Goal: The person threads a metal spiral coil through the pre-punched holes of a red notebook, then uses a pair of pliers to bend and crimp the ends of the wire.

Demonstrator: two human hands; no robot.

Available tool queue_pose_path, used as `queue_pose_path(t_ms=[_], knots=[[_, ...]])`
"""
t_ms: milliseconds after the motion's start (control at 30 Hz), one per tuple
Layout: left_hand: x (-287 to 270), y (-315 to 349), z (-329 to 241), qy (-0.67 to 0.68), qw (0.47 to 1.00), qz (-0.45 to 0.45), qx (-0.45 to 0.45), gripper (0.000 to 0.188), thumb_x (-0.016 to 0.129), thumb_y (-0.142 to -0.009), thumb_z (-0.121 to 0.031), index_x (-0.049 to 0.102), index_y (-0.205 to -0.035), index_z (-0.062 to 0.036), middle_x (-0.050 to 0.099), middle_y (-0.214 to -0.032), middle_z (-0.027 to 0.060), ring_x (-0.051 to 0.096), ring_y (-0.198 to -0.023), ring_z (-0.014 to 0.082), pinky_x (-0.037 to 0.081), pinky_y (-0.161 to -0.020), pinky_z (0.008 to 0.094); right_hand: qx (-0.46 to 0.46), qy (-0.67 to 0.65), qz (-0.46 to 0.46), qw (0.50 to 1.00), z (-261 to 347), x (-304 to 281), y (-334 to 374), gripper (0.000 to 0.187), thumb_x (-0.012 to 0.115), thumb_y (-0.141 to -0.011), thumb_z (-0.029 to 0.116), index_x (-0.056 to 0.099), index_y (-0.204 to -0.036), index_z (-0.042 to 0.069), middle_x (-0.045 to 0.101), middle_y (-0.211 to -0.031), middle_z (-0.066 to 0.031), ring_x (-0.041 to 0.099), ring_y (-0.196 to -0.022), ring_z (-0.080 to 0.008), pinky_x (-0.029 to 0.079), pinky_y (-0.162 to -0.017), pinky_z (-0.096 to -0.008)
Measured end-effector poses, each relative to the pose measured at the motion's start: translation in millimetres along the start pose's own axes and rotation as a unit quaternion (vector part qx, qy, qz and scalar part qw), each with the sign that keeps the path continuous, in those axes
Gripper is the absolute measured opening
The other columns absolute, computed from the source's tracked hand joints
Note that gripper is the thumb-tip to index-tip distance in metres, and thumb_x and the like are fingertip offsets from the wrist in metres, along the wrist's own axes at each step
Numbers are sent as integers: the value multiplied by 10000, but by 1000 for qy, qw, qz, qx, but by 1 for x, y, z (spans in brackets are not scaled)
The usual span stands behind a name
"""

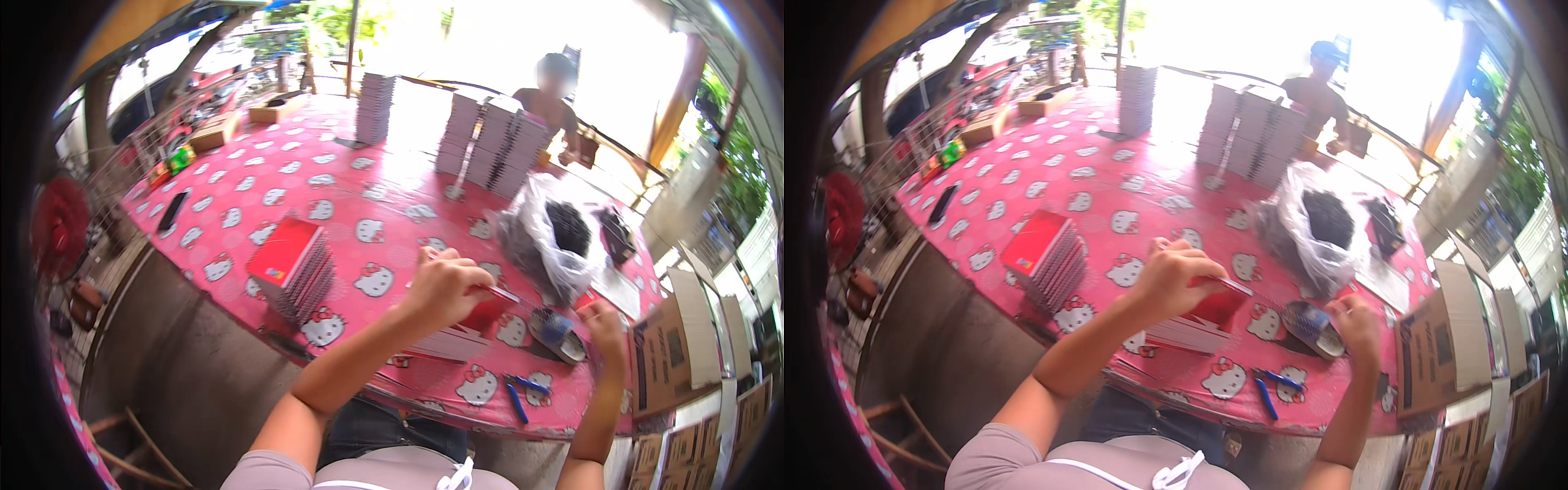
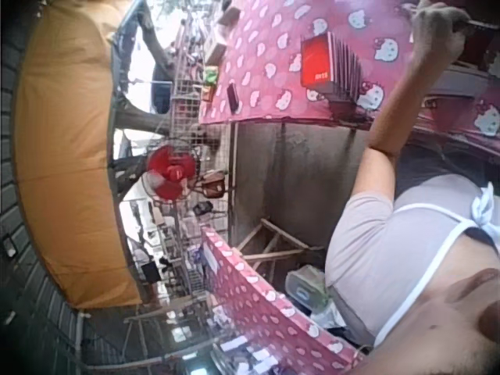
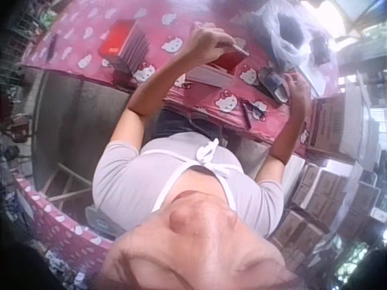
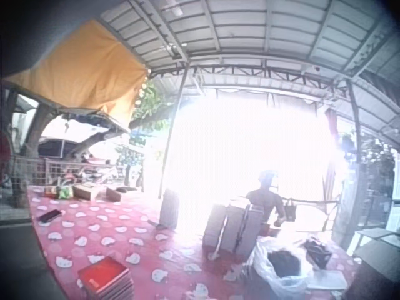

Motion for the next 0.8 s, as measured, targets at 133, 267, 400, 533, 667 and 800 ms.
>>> queue_pose_path(t_ms=[133, 267, 400, 533, 667, 800], knots=[[3, -9, -7, 42, 999, 11, -24, 194, 772, -718, -219, 707, -880, -134, 678, -824, -10, 596, -886, 170, 306, -942, 394, 26, 201, 1, 979, -108, 55, 28, 540, 813, -643, 401, 614, -948, 2, 627, -1012, -171, 602, -958, -321, 485, -801, -414], [6, -6, -3, 32, 999, -6, -3, 186, 784, -708, -237, 700, -837, -133, 681, -838, -8, 600, -898, 170, 317, -936, 391, -25, 168, -54, 984, -96, 62, 30, 531, 824, -605, 325, 594, -967, 11, 628, -1022, -178, 609, -977, -348, 492, -794, -438], [5, -4, 0, 45, 999, 1, -19, 205, 793, -694, -254, 681, -809, -127, 681, -844, -12, 600, -903, 170, 329, -924, 397, -33, 187, 0, 982, -69, 57, 8, 514, 782, -678, 242, 559, -1082, 16, 649, -995, -196, 640, -912, -358, 509, -777, -444], [8, -6, 1, 40, 999, 20, -31, 236, 795, -684, -264, 666, -825, -127, 682, -851, -11, 599, -901, 174, 335, -911, 402, -182, -379, -56, 906, 31, 15, -27, 394, 723, -709, 118, 591, -1065, 11, 670, -939, -120, 652, -848, -233, 517, -757, -367], [8, -4, 1, 30, 998, 39, -35, 272, 789, -682, -262, 655, -873, -124, 683, -851, -2, 599, -900, 186, 355, -886, 390, -337, -207, 25, 918, 113, 11, -23, 321, 719, -681, 61, 623, -987, 47, 650, -866, -51, 617, -792, -146, 499, -729, -293], [10, -13, 2, 75, 995, 36, -45, 297, 783, -686, -259, 649, -906, -111, 674, -875, 17, 601, -895, 205, 382, -866, 376, -251, -287, 56, 923, 110, 5, -41, 327, 734, -651, 36, 599, -948, 31, 630, -806, -47, 607, -744, -155, 499, -685, -314]])
Point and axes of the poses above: each hand's wrist, its own y-axis away from the middle knuckle, its own x-axis out of the palm, z = x × y, the point moved 8 cm from there along -y, towards the middle knuckle
